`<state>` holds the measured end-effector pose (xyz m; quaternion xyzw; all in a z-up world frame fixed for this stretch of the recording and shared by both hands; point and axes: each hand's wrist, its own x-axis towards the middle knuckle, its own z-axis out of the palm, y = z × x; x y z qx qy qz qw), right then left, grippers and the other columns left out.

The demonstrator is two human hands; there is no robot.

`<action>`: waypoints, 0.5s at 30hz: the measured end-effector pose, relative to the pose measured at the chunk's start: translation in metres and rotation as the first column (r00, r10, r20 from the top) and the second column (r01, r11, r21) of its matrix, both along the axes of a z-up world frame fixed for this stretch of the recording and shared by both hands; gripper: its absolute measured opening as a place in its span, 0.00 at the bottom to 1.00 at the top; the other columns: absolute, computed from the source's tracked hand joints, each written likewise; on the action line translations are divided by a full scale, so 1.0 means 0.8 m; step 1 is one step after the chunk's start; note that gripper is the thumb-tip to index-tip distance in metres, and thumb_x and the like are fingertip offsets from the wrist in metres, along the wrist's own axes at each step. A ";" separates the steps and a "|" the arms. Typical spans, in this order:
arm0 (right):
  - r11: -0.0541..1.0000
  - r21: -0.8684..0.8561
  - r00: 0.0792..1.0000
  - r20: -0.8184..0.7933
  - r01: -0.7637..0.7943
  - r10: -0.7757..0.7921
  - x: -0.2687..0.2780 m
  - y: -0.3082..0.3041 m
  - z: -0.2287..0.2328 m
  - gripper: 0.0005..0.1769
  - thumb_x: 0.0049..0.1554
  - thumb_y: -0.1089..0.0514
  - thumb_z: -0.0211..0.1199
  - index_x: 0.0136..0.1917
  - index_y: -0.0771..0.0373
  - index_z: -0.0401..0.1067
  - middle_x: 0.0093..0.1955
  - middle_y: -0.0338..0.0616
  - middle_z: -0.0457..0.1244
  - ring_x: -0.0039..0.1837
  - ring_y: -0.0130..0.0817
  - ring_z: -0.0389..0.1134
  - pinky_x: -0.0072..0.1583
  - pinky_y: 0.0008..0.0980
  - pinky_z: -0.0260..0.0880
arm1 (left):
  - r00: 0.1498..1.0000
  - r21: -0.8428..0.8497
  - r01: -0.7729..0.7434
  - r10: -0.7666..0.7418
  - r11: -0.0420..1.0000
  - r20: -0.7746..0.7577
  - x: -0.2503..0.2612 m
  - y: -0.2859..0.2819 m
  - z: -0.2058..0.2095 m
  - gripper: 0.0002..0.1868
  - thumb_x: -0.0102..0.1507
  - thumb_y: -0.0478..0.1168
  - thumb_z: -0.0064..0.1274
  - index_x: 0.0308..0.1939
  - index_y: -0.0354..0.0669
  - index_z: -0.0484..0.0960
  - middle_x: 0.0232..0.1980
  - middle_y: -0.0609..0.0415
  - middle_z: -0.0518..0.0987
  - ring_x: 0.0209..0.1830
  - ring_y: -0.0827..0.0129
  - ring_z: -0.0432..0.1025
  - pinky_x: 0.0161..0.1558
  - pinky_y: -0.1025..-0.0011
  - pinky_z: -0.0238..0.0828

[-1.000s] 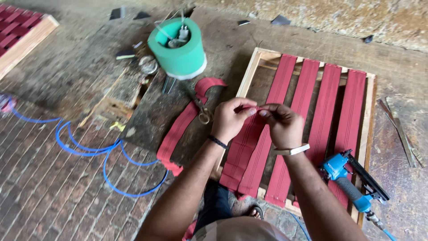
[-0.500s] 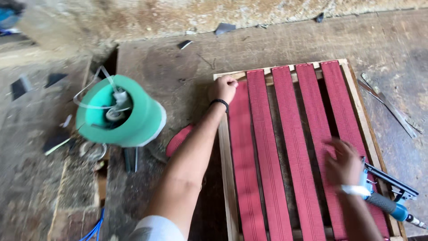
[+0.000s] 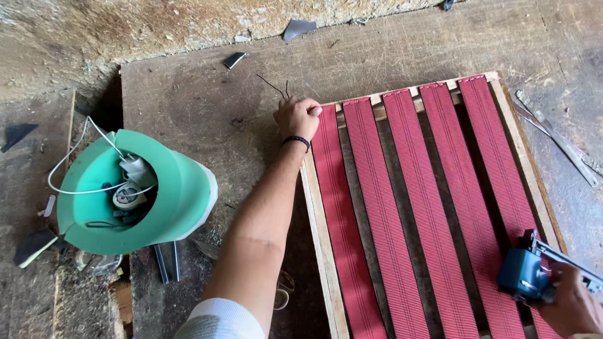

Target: The person places a wooden frame on a workbench, then lays red fabric strips across it. Using a pneumatic staple gun, they secure each strip to the frame, cutting excess fabric with scissors as needed.

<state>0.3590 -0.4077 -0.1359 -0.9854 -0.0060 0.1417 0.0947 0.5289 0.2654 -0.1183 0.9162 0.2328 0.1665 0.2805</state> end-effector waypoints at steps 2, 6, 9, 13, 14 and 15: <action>0.997 0.031 0.992 -0.105 0.076 -0.072 -0.003 0.044 0.031 0.51 0.42 0.55 0.79 0.71 0.66 0.56 0.52 0.60 0.68 0.51 0.49 0.73 0.53 0.45 0.76 | 1.000 0.003 0.012 -0.012 1.000 0.012 -0.002 -0.002 -0.005 0.01 0.59 0.47 0.63 0.33 0.63 0.88 0.42 0.59 0.81 0.54 0.58 0.68 0.57 0.53 0.60; 0.978 0.052 0.933 -0.313 0.204 -0.178 0.020 0.189 0.106 0.38 0.51 0.56 0.77 0.68 0.63 0.61 0.45 0.58 0.69 0.43 0.47 0.71 0.43 0.46 0.76 | 0.998 -0.085 0.013 -0.007 0.996 0.064 -0.002 -0.001 -0.008 0.07 0.58 0.47 0.66 0.39 0.61 0.86 0.42 0.62 0.82 0.54 0.61 0.70 0.59 0.54 0.61; 0.727 0.665 0.952 -0.301 0.168 0.056 0.061 0.316 0.163 0.29 0.48 0.55 0.70 0.60 0.60 0.64 0.36 0.46 0.66 0.33 0.34 0.66 0.34 0.37 0.70 | 0.994 -0.125 0.007 0.007 0.992 0.110 -0.001 -0.002 -0.008 0.08 0.56 0.48 0.69 0.37 0.61 0.86 0.42 0.63 0.81 0.54 0.61 0.70 0.59 0.56 0.64; 0.738 0.647 0.919 -0.382 0.193 0.095 0.140 0.480 0.202 0.13 0.52 0.56 0.70 0.45 0.64 0.70 0.31 0.44 0.66 0.29 0.33 0.67 0.34 0.35 0.71 | 0.992 -0.102 -0.033 0.045 0.994 0.116 -0.002 -0.004 -0.003 0.07 0.52 0.49 0.70 0.31 0.61 0.88 0.46 0.60 0.79 0.55 0.58 0.68 0.60 0.58 0.65; 0.780 0.604 0.918 -0.384 0.164 0.104 0.157 0.513 0.206 0.13 0.54 0.55 0.71 0.41 0.66 0.71 0.29 0.44 0.66 0.29 0.33 0.66 0.34 0.35 0.68 | 0.996 -0.095 -0.020 0.029 0.995 0.090 -0.004 -0.004 0.000 0.06 0.53 0.49 0.69 0.31 0.60 0.88 0.47 0.60 0.78 0.56 0.58 0.67 0.60 0.57 0.64; 0.818 0.559 0.916 -0.385 0.135 0.112 0.174 0.538 0.210 0.16 0.56 0.53 0.71 0.37 0.68 0.72 0.27 0.45 0.65 0.28 0.33 0.64 0.34 0.35 0.65 | 0.998 -0.089 -0.007 0.013 0.996 0.064 -0.005 -0.004 0.003 0.05 0.54 0.48 0.68 0.30 0.60 0.89 0.48 0.60 0.78 0.56 0.58 0.67 0.61 0.57 0.62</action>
